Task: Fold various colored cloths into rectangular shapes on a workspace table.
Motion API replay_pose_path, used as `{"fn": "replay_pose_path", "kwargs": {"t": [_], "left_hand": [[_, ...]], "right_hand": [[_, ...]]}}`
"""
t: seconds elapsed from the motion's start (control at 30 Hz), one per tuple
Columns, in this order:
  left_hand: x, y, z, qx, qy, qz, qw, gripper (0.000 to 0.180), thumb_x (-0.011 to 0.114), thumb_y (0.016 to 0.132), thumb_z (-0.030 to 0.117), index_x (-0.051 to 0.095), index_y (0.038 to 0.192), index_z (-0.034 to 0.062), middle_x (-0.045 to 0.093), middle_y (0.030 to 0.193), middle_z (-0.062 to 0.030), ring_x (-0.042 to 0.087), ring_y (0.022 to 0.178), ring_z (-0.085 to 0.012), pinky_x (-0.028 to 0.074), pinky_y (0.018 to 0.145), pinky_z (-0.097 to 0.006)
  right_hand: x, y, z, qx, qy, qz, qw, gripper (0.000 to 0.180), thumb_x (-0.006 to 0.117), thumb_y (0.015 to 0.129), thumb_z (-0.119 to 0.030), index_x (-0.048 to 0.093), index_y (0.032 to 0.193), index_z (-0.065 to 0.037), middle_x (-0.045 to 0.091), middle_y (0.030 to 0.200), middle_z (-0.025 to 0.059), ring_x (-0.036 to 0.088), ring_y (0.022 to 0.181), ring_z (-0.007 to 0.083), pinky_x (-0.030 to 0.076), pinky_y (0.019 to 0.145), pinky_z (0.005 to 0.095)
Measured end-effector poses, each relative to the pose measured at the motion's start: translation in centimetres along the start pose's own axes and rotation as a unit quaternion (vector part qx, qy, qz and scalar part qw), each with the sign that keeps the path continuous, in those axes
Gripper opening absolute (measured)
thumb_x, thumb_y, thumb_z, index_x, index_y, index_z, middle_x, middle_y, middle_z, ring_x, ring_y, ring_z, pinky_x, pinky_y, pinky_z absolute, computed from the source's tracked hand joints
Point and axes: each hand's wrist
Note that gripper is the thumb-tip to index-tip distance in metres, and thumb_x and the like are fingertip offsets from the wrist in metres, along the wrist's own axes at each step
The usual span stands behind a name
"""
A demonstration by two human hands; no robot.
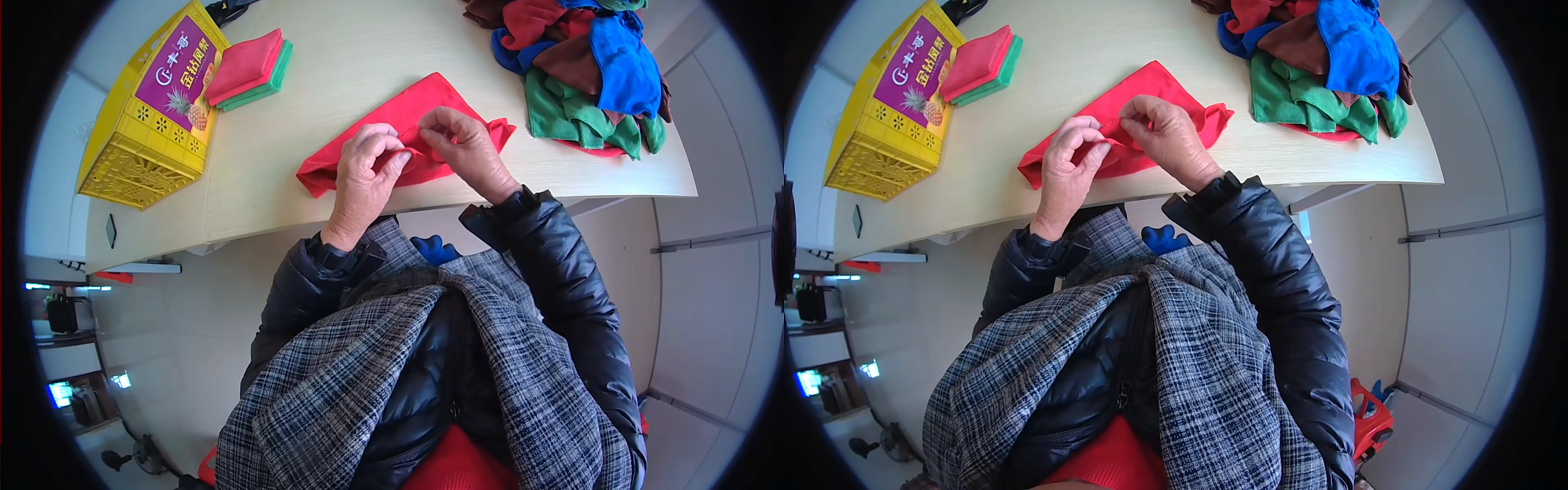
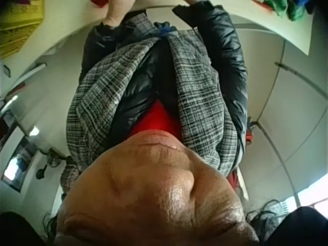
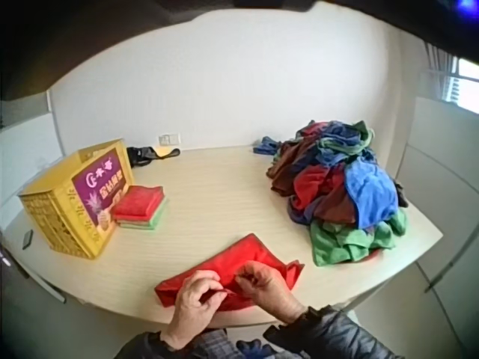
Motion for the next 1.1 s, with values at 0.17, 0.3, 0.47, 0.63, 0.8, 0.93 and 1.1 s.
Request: {"fn": "replay_pose_path", "kwargs": {"t": [0.17, 0.3, 0.47, 0.63, 0.8, 0.93, 1.1], "left_hand": [[0.1, 0.2, 0.1, -0.036, -0.049, 0.012, 0.998, 0.014, 0.074, 0.085, 0.003, 0.06, 0.089, 0.0016, 0.065, 0.095, -0.0111, 0.064, 0.091, -0.0291, 0.051, 0.082, -0.037], [-0.1, 0.1, 0.2, -0.078, -0.078, 0.006, 0.994, 0.012, 0.071, 0.089, 0.005, 0.059, 0.09, 0.0007, 0.065, 0.095, -0.0092, 0.063, 0.089, -0.0216, 0.049, 0.085, -0.032], [-0.2, -0.1, 0.2, -0.104, -0.091, 0.004, 0.99, 0.012, 0.07, 0.09, 0.004, 0.059, 0.09, 0.0006, 0.065, 0.094, -0.0062, 0.061, 0.088, -0.016, 0.049, 0.086, -0.029], [-0.2, -0.4, -0.2, -0.109, -0.102, 0.007, 0.989, 0.012, 0.07, 0.088, 0.001, 0.059, 0.09, 0.0008, 0.065, 0.093, -0.0072, 0.062, 0.088, -0.0165, 0.049, 0.085, -0.029], [0.1, -0.5, 0.0, -0.085, -0.065, -0.021, 0.994, 0.015, 0.073, 0.084, 0.001, 0.059, 0.089, 0.0005, 0.065, 0.094, -0.0103, 0.063, 0.085, -0.0222, 0.05, 0.082, -0.031], [-1.5, -1.0, -0.6, -0.049, 0.018, -0.045, 0.998, 0.019, 0.077, 0.079, 0.004, 0.061, 0.088, 0.0016, 0.066, 0.095, -0.0112, 0.063, 0.087, -0.0284, 0.05, 0.083, -0.037], [-4.7, -3.5, -4.3, 0.018, 0.186, -0.011, 0.982, 0.023, 0.081, 0.073, 0.01, 0.063, 0.087, 0.0045, 0.065, 0.095, -0.0087, 0.063, 0.092, -0.0312, 0.047, 0.086, -0.042]], "right_hand": [[0.6, -0.8, -0.7, -0.125, -0.137, 0.05, 0.981, 0.011, 0.067, 0.091, 0.0, 0.066, 0.102, -0.003, 0.065, 0.09, 0.0042, 0.061, 0.086, 0.0127, 0.049, 0.077, 0.0253], [1.2, -1.3, -1.4, -0.128, -0.13, 0.052, 0.982, 0.011, 0.068, 0.091, -0.001, 0.066, 0.101, -0.004, 0.065, 0.089, 0.005, 0.06, 0.084, 0.0138, 0.049, 0.075, 0.0264], [1.5, -1.5, -1.7, -0.122, -0.117, 0.047, 0.985, 0.011, 0.068, 0.092, -0.003, 0.066, 0.102, -0.003, 0.066, 0.09, 0.0035, 0.059, 0.083, 0.0131, 0.049, 0.074, 0.0269], [1.2, -1.7, -2.1, -0.045, -0.087, -0.013, 0.995, 0.011, 0.066, 0.095, -0.005, 0.065, 0.105, -0.003, 0.066, 0.09, 0.0023, 0.058, 0.084, 0.0108, 0.048, 0.074, 0.0255], [1.0, -1.7, -1.1, -0.027, -0.089, -0.03, 0.995, 0.011, 0.065, 0.096, -0.006, 0.064, 0.107, -0.002, 0.065, 0.09, 0.0018, 0.057, 0.085, 0.0084, 0.047, 0.075, 0.0241], [0.7, -1.5, -1.1, -0.054, -0.099, 0.0, 0.994, 0.01, 0.063, 0.097, -0.005, 0.063, 0.106, -0.002, 0.063, 0.088, 0.001, 0.055, 0.084, 0.007, 0.046, 0.077, 0.0233], [-1.3, -1.0, -2.7, -0.088, -0.121, 0.05, 0.987, 0.007, 0.061, 0.098, -0.004, 0.062, 0.105, -0.001, 0.058, 0.088, -0.0006, 0.052, 0.084, 0.0056, 0.045, 0.079, 0.0219]]}}
Point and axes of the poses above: each hand's wrist, its own y-axis towards the middle knuckle, its own x-axis out of the palm, z = x × y
